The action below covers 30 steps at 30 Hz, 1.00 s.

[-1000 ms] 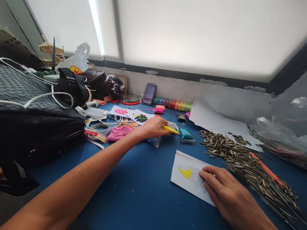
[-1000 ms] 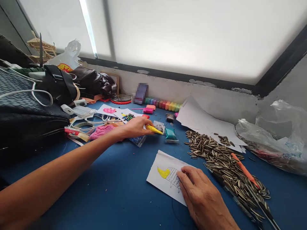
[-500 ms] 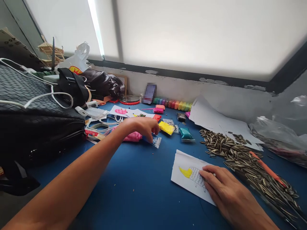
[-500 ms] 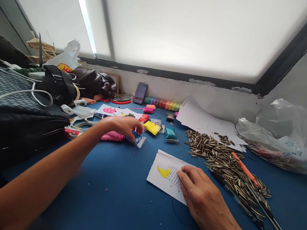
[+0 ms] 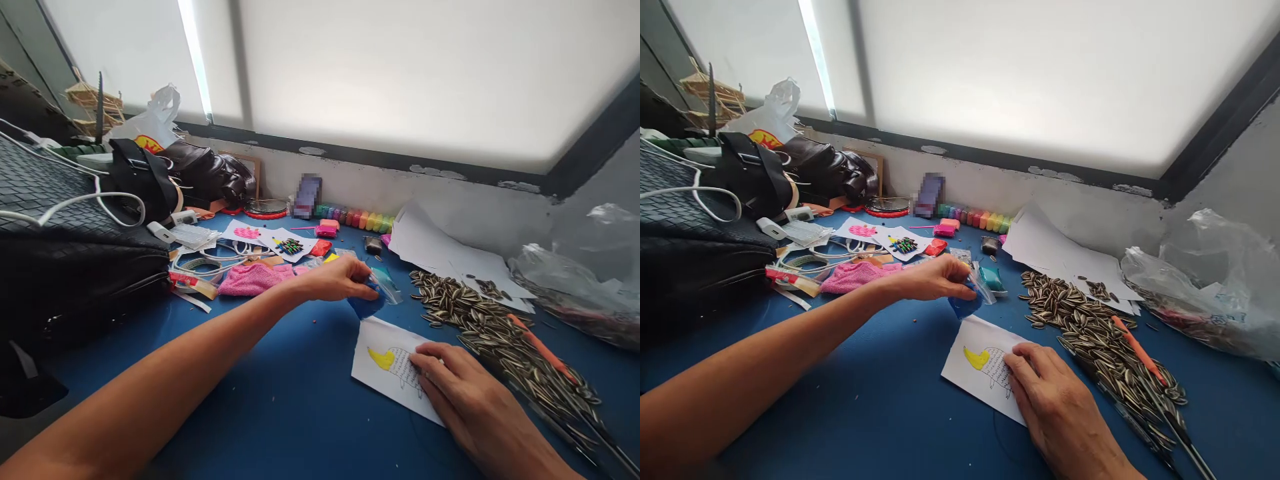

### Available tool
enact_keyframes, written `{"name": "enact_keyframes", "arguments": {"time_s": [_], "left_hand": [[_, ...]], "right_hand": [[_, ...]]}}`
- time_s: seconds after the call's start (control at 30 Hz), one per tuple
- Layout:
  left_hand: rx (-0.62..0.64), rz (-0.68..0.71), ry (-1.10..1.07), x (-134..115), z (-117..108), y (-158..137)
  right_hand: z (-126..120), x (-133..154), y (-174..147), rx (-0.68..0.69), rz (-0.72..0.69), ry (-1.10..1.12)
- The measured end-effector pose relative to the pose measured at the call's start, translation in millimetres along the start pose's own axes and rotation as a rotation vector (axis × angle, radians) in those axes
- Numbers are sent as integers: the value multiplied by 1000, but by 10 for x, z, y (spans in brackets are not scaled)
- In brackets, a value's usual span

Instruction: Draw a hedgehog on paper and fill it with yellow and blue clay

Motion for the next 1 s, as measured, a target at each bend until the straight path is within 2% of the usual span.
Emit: {"name": "enact_keyframes", "arguments": {"time_s": [0.1,0.2,0.3,0.37,0.5,0.6,0.77,1.0], "left_hand": [[34,9,-79,-22,165,18],[80,18,-154,-79,300,12],[120,-6,-202,-115,402,-11],[139,-14,-208,-132,448,-28],[151,16,-140,-168,483,-52],[155,14,-134,-174,493,-55],[219,-87,-224,-130,558,-72],[217,-71,-116,-156,586,-89]], "right_hand": [[-71,-103,30,-15,129,90],[-148,-229,85,-22,339,250],[-95,-310,136,83,604,502],[-55,-293,185,138,710,662],[-42,-240,293,174,754,822],[-39,-242,322,179,758,854],[-3,-265,288,172,774,890],[52,-268,158,204,849,917]]}}
Point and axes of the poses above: each hand's wrist, its own y-axis towards the middle knuckle, its own z-axis out of the palm, x = y × z, the point moved 8 cm from there along y, towards the middle knuckle, and after that the axes turned 5 degrees about -y, right-handed, at the moved point
